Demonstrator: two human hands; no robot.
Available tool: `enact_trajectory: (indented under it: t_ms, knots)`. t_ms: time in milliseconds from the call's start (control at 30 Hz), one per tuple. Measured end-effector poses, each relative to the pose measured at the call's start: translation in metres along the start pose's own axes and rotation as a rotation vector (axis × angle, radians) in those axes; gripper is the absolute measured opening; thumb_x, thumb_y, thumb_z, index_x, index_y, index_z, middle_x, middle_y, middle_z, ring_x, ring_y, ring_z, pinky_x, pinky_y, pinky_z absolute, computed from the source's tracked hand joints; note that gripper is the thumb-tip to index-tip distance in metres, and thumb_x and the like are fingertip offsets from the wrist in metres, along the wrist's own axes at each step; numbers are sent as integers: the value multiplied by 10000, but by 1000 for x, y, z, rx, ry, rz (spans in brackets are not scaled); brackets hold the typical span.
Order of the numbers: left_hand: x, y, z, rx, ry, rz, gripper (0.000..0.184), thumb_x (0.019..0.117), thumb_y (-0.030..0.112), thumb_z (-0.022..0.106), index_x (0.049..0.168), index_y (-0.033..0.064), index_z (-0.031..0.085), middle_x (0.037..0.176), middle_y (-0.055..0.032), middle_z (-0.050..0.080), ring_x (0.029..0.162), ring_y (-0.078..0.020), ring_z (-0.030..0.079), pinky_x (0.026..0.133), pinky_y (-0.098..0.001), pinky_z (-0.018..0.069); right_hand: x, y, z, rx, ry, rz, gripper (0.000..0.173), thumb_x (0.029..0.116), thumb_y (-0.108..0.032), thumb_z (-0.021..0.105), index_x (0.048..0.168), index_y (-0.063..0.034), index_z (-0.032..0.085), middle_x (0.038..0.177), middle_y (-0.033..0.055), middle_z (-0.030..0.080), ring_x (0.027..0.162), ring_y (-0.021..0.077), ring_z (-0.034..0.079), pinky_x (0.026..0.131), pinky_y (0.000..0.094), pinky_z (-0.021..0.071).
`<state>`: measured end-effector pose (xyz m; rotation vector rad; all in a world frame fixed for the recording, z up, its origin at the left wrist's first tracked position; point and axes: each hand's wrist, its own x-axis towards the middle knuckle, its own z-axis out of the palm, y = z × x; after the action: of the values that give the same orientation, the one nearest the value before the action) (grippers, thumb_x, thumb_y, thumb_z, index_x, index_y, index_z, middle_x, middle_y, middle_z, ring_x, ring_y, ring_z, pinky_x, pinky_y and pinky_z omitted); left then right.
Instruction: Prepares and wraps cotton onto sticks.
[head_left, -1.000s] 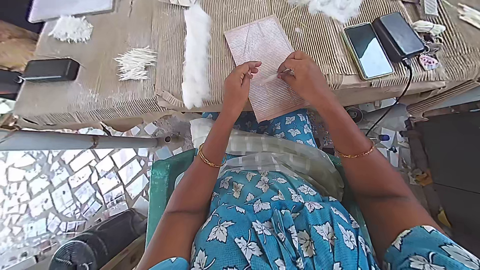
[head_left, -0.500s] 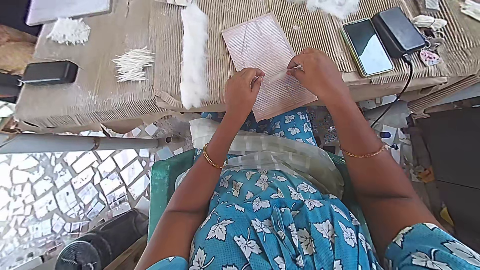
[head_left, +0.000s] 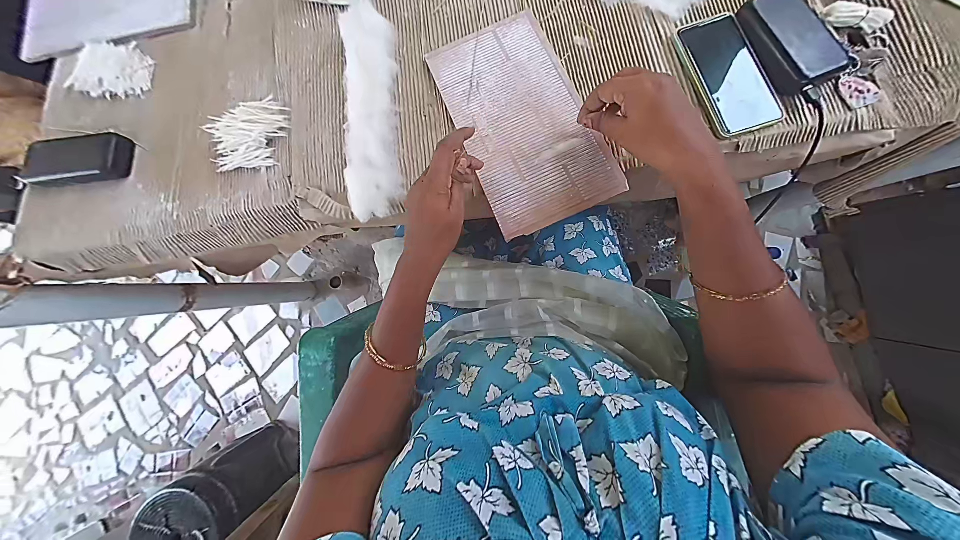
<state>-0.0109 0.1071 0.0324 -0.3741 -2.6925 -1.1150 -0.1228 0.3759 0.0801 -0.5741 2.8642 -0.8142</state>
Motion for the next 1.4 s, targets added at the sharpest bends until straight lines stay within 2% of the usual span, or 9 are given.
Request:
enact_trajectory:
  t_ms: [133,367,433,533,633,800,967,1100,1400]
  knots:
    - [-6,4,-4,-81,24,-58,320,1129,125,315,1358,2,502,1138,-148,703,947,-200,698,848,-344,560,2,3,2,11,-42,-69,172,987,-187,682,1105,-83,749,1175,173,665,1100,314,638,946,525,499]
    - [-11,8,-2,-264,42,-163,351,1139,141,263,1451,57,400,1146,-100,698,877,-137,654,771,-275,519,5,-4,20,-48,-86,-148,173,994,-192,669,1082,-77,764,1194,199,658,1201,374,581,1019,534,447]
    - [-12,10,0,-266,65,-131,340,1135,122,261,1404,49,456,1104,-90,674,866,-125,634,763,-263,514,8,-3,26,-45,-58,-151,186,1002,-199,656,1082,-68,761,1170,196,662,1183,366,590,1018,519,452]
    - [0,17,2,-232,105,-112,356,1098,39,295,1255,0,612,1162,-121,687,970,-146,644,854,-297,512,11,-4,39,12,35,-167,187,1002,-187,645,1060,-54,763,1105,176,681,1115,328,619,994,487,456]
    - [34,6,22,-134,181,-76,330,1066,99,411,1221,51,699,1194,-78,727,1134,-146,662,989,-338,508,12,-3,47,45,104,-167,207,1016,-189,610,1052,-63,770,1084,153,693,1095,305,625,972,463,464]
    - [59,14,42,150,75,-20,373,1006,338,642,1276,86,693,1225,-106,725,1225,-311,633,1023,-549,449,11,-2,33,111,15,-114,243,1054,-145,541,1134,-49,749,1166,158,688,1135,261,627,992,419,475]
    - [68,20,53,245,-16,-36,332,1023,352,627,1244,114,702,1302,-92,706,1375,-312,544,1128,-562,359,10,1,19,168,-88,-65,203,1030,-137,591,1162,-75,732,1213,138,656,1088,208,636,952,383,507]
    - [69,22,55,257,-26,-25,255,1039,287,604,1179,112,726,1287,-63,722,1384,-303,545,1154,-549,345,10,1,18,176,-123,-68,166,979,-141,683,1116,-64,736,1231,154,637,1093,221,636,948,374,518]
    - [75,25,57,289,-39,9,211,1032,204,594,1111,85,749,1213,-84,752,1284,-293,635,1125,-538,391,10,-4,27,102,-61,-121,157,963,-140,692,1075,-48,754,1161,180,652,1102,288,614,953,434,489]
